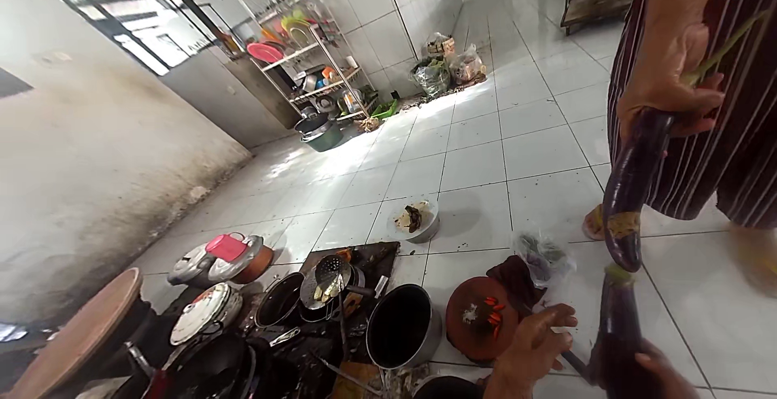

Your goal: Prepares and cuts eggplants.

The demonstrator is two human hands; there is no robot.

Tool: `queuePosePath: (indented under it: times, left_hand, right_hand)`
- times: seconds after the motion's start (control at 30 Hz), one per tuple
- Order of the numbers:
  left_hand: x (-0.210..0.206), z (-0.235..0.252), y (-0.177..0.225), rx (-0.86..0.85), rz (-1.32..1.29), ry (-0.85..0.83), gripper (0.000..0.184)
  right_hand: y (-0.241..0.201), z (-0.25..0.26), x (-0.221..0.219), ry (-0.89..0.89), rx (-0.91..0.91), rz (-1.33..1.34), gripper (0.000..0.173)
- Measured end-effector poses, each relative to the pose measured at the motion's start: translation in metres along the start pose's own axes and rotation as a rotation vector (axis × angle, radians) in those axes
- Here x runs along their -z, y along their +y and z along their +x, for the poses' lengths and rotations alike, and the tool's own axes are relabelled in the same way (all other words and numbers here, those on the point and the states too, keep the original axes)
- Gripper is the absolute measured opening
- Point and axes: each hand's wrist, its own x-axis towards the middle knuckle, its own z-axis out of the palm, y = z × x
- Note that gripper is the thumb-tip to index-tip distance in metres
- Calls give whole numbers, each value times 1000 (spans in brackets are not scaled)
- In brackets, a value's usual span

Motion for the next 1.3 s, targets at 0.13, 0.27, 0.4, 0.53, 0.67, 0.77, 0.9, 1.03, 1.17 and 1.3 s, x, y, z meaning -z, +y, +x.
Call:
queuePosePath:
  times: [0.13, 0.27, 0.4, 0.53, 0.67, 0.77, 0.9, 1.03, 1.17, 1.3]
  left_hand:
    - [-3, -4, 1, 0, -63, 18, 61]
    - [0, -8, 1, 2, -182, 221, 62]
    - [3, -15, 1, 20, -258, 355, 60]
    - [8, -20, 3, -95, -418, 596, 44]
    - [15, -28, 17, -54, -655, 823, 30]
    - [18, -32, 21, -62, -749, 855, 29]
    - [21, -34, 17, -168, -778, 808, 31]
    - [21, -35, 19, -176, -800, 845, 29]
    - [20, -37, 16, -247, -760, 808, 32]
    - [23, -46, 14, -319, -775, 728, 34]
  right_hand:
    - [22, -4, -36, 58, -53, -139, 46]
    - [19, 0, -64, -55, -63, -642, 54]
    - [13, 1, -72, -214, -55, -865, 65]
    - [4, 11, -70, -289, 162, -982, 43]
    - [-27, 49, -65, 120, 287, -711, 30]
    - [-62, 79, -69, 345, 290, -497, 36]
    - [-93, 104, -69, 183, 326, -470, 46]
    - [-100, 116, -83, 64, 207, -286, 35]
    - [-95, 126, -85, 86, 175, -292, 31]
    - [-83, 124, -53, -116, 216, -251, 32]
